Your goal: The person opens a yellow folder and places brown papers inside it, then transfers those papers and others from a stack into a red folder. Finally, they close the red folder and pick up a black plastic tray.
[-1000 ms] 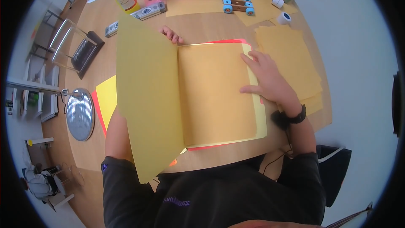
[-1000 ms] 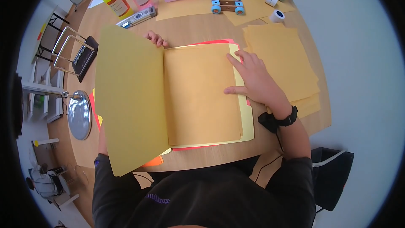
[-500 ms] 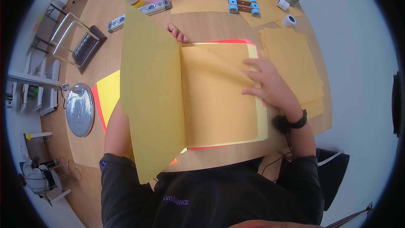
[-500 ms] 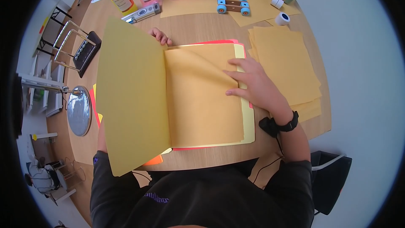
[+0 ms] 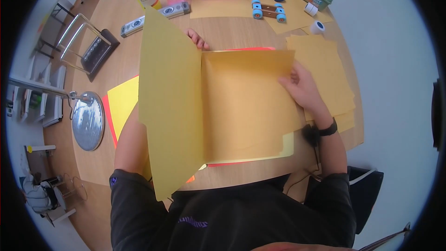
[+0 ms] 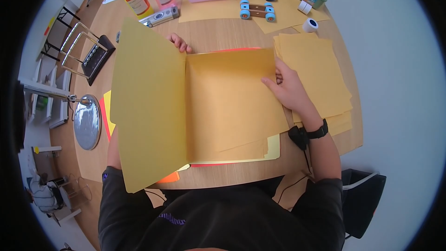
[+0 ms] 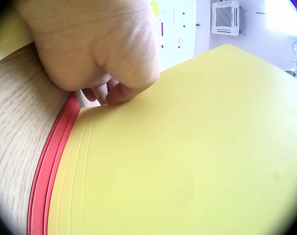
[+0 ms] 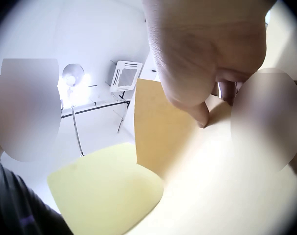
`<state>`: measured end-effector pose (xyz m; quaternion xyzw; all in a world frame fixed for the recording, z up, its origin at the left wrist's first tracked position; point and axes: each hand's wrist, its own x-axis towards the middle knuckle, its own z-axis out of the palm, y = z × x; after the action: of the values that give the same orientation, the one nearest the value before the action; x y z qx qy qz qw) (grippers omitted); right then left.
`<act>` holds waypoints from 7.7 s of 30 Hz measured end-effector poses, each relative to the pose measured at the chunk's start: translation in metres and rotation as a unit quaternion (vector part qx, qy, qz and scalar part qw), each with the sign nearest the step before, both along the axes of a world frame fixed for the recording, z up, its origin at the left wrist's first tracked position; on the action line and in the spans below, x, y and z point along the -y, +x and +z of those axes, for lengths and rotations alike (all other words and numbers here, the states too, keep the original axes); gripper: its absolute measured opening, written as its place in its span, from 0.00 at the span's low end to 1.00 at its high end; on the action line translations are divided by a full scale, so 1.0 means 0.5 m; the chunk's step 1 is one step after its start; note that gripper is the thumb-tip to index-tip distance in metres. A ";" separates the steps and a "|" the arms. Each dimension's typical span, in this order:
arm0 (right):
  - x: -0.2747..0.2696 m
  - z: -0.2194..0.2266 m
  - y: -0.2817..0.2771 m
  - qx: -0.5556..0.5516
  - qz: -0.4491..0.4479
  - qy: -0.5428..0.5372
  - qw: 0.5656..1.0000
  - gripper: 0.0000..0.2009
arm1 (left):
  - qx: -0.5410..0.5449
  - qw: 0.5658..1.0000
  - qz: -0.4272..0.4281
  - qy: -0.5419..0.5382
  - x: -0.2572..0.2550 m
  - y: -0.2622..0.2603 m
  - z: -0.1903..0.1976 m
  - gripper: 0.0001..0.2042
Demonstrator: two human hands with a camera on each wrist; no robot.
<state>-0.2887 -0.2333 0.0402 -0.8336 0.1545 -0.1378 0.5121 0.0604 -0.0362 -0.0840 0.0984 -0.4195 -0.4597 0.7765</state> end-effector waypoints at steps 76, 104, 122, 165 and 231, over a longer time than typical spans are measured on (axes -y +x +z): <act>-0.023 0.026 0.007 -0.088 0.054 -0.165 0.981 0.14 | 0.008 0.988 0.082 0.133 -0.038 -0.043 0.046 0.09; 0.334 0.077 -0.207 -0.014 -0.169 0.029 0.985 0.18 | -0.009 0.970 0.108 0.219 -0.064 -0.110 0.134 0.10; 0.386 0.012 -0.212 -0.166 -0.179 -0.091 0.965 0.35 | 0.034 0.956 0.157 0.244 -0.055 -0.102 0.135 0.10; -0.028 0.026 -0.006 -0.026 0.127 -0.322 0.938 0.16 | 0.061 0.940 0.205 0.266 -0.060 -0.123 0.163 0.11; 0.036 -0.014 0.002 -0.043 0.015 0.075 0.996 0.08 | 0.214 0.898 0.264 0.277 -0.068 -0.136 0.185 0.12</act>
<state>-0.2877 -0.2514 0.0332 -0.8005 0.1743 -0.0821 0.5676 -0.0076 -0.0019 0.0085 0.5131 -0.3900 -0.3030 0.7020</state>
